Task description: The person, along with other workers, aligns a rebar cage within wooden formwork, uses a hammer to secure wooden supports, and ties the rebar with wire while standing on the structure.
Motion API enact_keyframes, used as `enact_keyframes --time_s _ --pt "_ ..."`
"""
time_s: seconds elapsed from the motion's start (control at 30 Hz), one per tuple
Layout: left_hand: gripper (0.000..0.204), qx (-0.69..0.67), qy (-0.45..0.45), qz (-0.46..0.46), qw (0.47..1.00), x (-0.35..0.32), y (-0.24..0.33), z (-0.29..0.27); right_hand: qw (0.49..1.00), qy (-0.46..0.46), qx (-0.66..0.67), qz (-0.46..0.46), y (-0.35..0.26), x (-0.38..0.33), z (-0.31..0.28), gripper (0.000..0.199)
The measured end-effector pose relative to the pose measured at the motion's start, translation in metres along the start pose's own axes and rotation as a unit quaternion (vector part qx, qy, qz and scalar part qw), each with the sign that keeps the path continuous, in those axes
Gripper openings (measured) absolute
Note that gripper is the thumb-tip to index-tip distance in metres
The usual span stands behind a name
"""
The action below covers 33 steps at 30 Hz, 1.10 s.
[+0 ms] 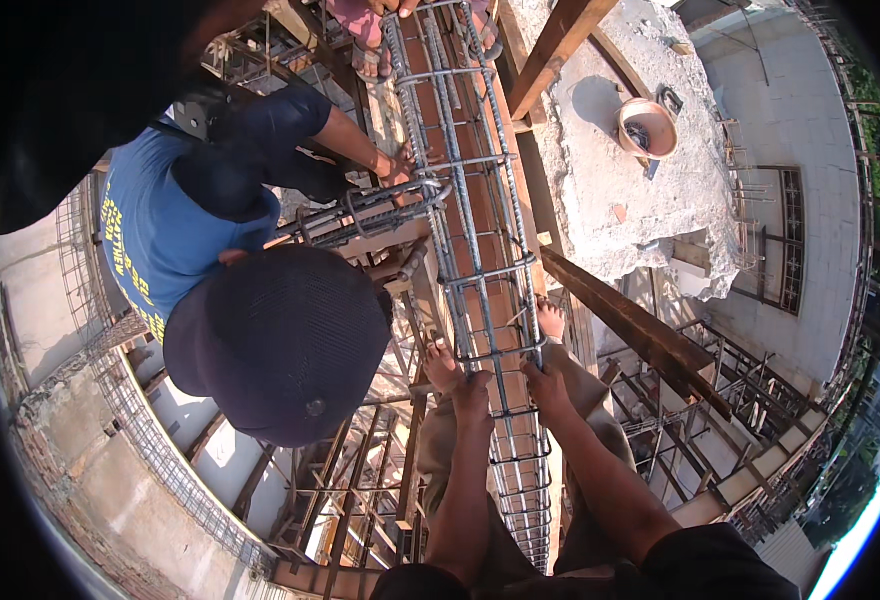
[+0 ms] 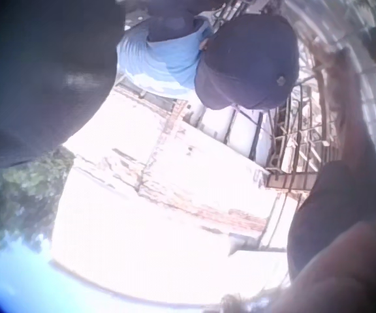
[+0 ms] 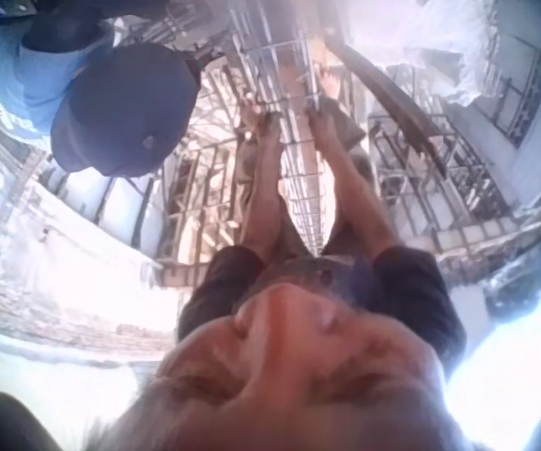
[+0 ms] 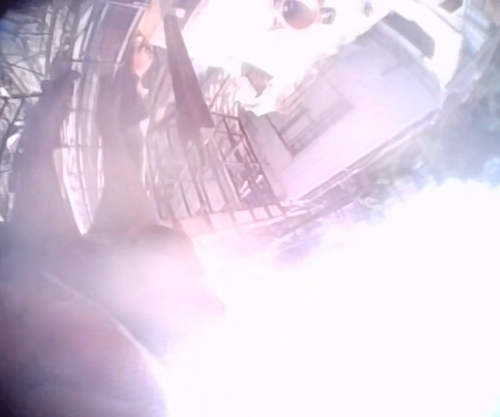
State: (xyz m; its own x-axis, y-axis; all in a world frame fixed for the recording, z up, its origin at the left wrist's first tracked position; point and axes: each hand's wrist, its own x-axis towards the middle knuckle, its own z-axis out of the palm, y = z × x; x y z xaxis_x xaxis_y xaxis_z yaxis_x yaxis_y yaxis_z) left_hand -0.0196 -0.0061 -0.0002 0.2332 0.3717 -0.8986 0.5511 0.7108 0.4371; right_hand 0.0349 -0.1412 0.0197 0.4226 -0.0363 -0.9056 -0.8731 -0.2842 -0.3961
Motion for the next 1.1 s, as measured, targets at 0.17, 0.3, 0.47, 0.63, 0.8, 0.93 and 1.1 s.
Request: enact_keyframes --time_s 0.17,0.3,0.47,0.63,0.8,0.93,1.1 --pt "0.004 0.074 -0.014 -0.046 0.996 -0.006 0.014 0.006 0.993 -0.031 -0.069 -0.086 0.018 0.008 -0.009 0.021" --pt "0.011 -0.007 -0.013 -0.050 0.999 0.002 -0.001 0.006 1.000 -0.001 0.003 0.010 0.028 0.017 -0.010 0.022" --pt "0.017 0.110 -0.046 -0.007 0.993 0.019 -0.016 -0.019 0.879 0.008 -0.337 -0.336 0.030 0.011 -0.005 0.026" --pt "0.003 0.046 -0.011 -0.117 0.992 -0.005 0.016 0.003 1.000 0.005 -0.016 -0.007 0.009 -0.002 -0.005 0.022" --pt "0.008 0.083 -0.054 -0.043 0.994 -0.004 0.013 -0.009 0.994 0.043 0.068 0.078 -0.017 -0.014 0.009 0.037" --pt "0.008 0.015 -0.028 -0.106 0.994 -0.015 0.025 0.010 0.990 0.060 0.070 0.111 -0.023 -0.015 0.002 0.035" --pt "0.004 0.070 -0.079 -0.053 0.993 0.001 0.012 -0.013 0.990 0.038 0.076 0.112 -0.033 -0.018 0.008 0.034"
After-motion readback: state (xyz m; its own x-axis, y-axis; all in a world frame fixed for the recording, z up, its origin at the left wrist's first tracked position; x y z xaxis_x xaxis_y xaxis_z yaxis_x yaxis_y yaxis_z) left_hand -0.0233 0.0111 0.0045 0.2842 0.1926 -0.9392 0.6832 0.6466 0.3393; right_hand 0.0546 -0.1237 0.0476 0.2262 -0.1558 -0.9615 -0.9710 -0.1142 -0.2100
